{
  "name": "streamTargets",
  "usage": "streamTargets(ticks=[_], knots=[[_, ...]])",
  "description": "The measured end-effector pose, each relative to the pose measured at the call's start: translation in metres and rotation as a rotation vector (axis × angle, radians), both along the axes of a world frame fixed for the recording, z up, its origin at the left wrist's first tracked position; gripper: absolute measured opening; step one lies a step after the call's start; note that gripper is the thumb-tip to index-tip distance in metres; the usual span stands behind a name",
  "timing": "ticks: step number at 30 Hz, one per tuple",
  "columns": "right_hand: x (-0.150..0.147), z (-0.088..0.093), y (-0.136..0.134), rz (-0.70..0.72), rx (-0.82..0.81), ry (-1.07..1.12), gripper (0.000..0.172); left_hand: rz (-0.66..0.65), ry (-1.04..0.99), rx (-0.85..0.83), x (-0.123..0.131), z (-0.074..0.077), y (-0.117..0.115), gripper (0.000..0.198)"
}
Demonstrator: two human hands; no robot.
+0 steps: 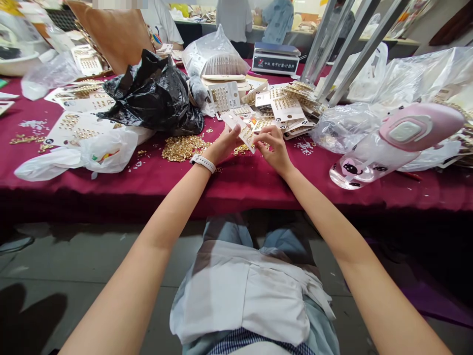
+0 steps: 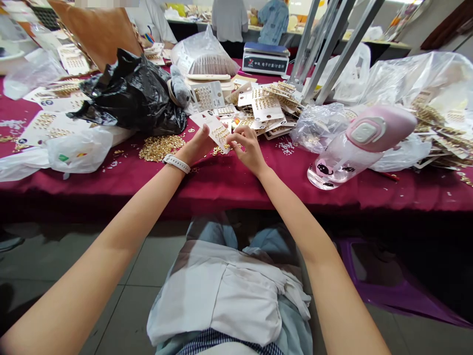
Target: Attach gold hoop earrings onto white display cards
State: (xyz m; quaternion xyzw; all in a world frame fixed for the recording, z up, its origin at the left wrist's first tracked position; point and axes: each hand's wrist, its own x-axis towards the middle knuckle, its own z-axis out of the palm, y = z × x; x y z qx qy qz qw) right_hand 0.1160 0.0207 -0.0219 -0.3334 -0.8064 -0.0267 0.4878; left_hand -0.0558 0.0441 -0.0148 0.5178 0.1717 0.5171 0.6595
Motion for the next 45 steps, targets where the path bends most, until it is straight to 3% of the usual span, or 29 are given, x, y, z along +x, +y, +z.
streamTargets(ticks=[6, 12, 16, 20, 24, 28, 37, 42, 45], knots=[[0.0, 0.003, -0.002, 0.093, -0.058, 0.095, 0.024, -0.002, 0.004, -0.025, -0.001, 0.006, -0.003, 0.025], [0.001, 0.005, -0.004, 0.031, -0.142, 0.153, 0.014, 0.061, -0.038, -0.055, -0.001, 0.009, -0.006, 0.046], [-0.001, 0.006, -0.003, 0.047, -0.133, 0.134, 0.013, 0.071, -0.037, -0.047, 0.0, 0.009, -0.007, 0.048], [0.006, 0.012, -0.001, -0.09, -0.264, 0.17, 0.022, 0.069, -0.042, -0.088, -0.001, 0.012, -0.009, 0.053], [0.022, 0.018, -0.002, -0.253, -0.433, -0.128, 0.026, 0.071, -0.065, -0.135, -0.004, 0.021, -0.013, 0.054], [0.036, 0.019, -0.005, -0.207, -0.548, -0.377, 0.016, 0.105, -0.109, -0.181, -0.01, 0.027, -0.012, 0.078], [0.045, 0.009, 0.002, -0.031, -0.58, -0.313, 0.005, 0.034, -0.146, -0.139, -0.016, 0.025, -0.007, 0.089], [0.039, 0.008, 0.003, -0.043, -0.55, -0.216, 0.003, 0.041, -0.088, -0.147, -0.005, 0.03, -0.017, 0.075], [0.036, 0.009, 0.004, -0.042, -0.467, -0.022, 0.006, 0.024, -0.036, -0.161, -0.001, 0.028, -0.02, 0.066]])
